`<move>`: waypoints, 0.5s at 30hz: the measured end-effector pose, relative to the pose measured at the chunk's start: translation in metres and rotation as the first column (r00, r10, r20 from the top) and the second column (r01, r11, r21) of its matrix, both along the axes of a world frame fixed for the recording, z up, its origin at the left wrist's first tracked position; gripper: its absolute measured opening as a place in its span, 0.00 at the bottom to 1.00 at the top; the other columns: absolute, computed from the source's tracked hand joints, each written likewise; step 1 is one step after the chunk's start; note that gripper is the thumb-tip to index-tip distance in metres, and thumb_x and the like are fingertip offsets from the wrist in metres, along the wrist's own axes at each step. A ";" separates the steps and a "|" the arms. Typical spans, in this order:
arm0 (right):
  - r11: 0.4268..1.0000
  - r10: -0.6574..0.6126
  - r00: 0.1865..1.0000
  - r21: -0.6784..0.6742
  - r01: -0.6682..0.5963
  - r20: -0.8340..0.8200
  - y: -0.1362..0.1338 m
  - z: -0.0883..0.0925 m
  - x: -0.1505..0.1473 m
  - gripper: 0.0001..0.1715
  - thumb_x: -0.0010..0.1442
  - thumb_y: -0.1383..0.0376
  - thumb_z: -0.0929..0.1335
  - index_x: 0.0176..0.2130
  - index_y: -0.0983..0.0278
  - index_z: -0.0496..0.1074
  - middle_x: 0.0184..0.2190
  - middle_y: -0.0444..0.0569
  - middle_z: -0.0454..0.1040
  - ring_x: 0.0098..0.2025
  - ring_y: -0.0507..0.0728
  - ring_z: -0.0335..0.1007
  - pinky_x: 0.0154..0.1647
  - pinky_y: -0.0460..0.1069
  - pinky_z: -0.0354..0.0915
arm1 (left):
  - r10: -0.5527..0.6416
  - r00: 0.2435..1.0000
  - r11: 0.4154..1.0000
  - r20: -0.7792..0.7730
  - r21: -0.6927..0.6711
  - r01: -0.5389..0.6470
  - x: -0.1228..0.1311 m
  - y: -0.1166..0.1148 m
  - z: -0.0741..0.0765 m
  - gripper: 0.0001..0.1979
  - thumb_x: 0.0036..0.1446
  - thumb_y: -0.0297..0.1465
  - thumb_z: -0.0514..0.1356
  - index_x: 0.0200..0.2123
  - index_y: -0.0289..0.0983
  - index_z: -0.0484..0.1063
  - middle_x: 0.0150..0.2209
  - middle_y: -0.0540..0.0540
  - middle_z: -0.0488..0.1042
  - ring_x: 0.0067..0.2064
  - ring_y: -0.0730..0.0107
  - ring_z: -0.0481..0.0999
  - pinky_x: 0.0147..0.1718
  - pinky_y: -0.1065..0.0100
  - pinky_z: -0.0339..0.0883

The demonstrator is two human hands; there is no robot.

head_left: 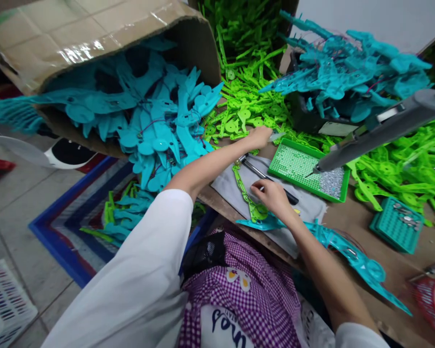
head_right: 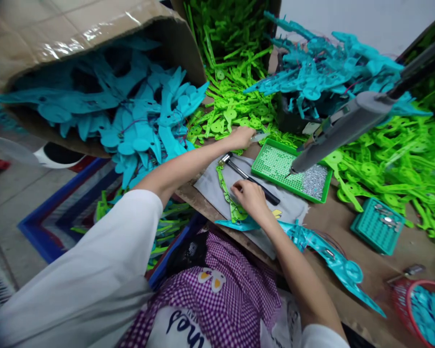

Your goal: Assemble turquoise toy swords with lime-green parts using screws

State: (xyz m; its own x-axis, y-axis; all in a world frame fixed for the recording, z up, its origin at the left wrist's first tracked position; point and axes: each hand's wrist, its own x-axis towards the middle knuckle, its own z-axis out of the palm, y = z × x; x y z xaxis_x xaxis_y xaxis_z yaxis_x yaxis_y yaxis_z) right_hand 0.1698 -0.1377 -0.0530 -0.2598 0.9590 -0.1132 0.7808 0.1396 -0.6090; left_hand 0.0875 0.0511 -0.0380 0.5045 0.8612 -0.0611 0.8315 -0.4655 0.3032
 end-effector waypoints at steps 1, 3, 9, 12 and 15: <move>0.999 0.002 1.000 -0.032 -0.001 0.018 0.010 -0.003 -0.005 0.13 0.61 0.57 0.65 0.37 0.61 0.76 0.36 0.48 0.79 0.38 0.55 0.73 0.39 0.48 0.62 | -0.001 1.000 1.000 -0.012 -0.004 0.001 0.001 0.001 0.004 0.17 0.51 0.20 0.60 0.46 0.28 0.74 0.43 0.34 0.74 0.49 0.52 0.72 0.48 0.56 0.64; 0.995 0.014 0.999 -0.095 -0.009 0.049 0.024 -0.010 -0.013 0.16 0.58 0.53 0.66 0.37 0.61 0.75 0.35 0.49 0.79 0.37 0.56 0.73 0.38 0.47 0.61 | 0.001 0.999 1.000 -0.039 0.000 -0.001 0.002 0.003 0.012 0.17 0.50 0.20 0.60 0.46 0.26 0.73 0.44 0.33 0.73 0.48 0.51 0.72 0.47 0.56 0.65; 0.982 0.026 0.999 -0.185 -0.019 0.035 0.037 -0.026 -0.020 0.15 0.53 0.54 0.70 0.34 0.62 0.74 0.30 0.46 0.77 0.30 0.52 0.69 0.31 0.45 0.57 | 0.033 0.999 0.998 0.012 0.060 -0.033 -0.009 -0.001 0.043 0.16 0.49 0.21 0.61 0.43 0.32 0.74 0.42 0.38 0.74 0.47 0.54 0.72 0.45 0.57 0.65; 0.976 0.051 0.998 -0.208 -0.060 -0.046 0.040 -0.032 -0.019 0.11 0.53 0.58 0.70 0.31 0.63 0.74 0.26 0.44 0.75 0.28 0.51 0.67 0.30 0.45 0.56 | -0.003 0.983 0.994 0.184 0.110 -0.018 -0.030 -0.024 0.065 0.12 0.52 0.22 0.59 0.41 0.33 0.74 0.38 0.41 0.74 0.46 0.57 0.73 0.47 0.58 0.65; 0.967 0.068 0.987 -0.232 -0.101 -0.145 0.043 -0.035 -0.016 0.09 0.53 0.60 0.69 0.29 0.64 0.74 0.22 0.43 0.73 0.25 0.50 0.66 0.30 0.45 0.57 | -0.057 0.896 0.987 0.441 0.158 -0.015 -0.059 -0.074 0.083 0.11 0.57 0.26 0.57 0.44 0.35 0.72 0.38 0.45 0.74 0.45 0.61 0.73 0.47 0.60 0.65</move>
State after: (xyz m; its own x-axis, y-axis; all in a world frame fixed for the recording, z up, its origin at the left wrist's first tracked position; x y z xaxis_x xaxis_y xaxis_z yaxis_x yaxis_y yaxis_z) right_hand 0.1533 -0.0949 -0.0876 -0.3676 0.8823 -0.2939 0.6807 0.0399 -0.7315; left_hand 0.0283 -0.0230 0.0450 0.4661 0.8305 0.3049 0.6168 -0.5521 0.5609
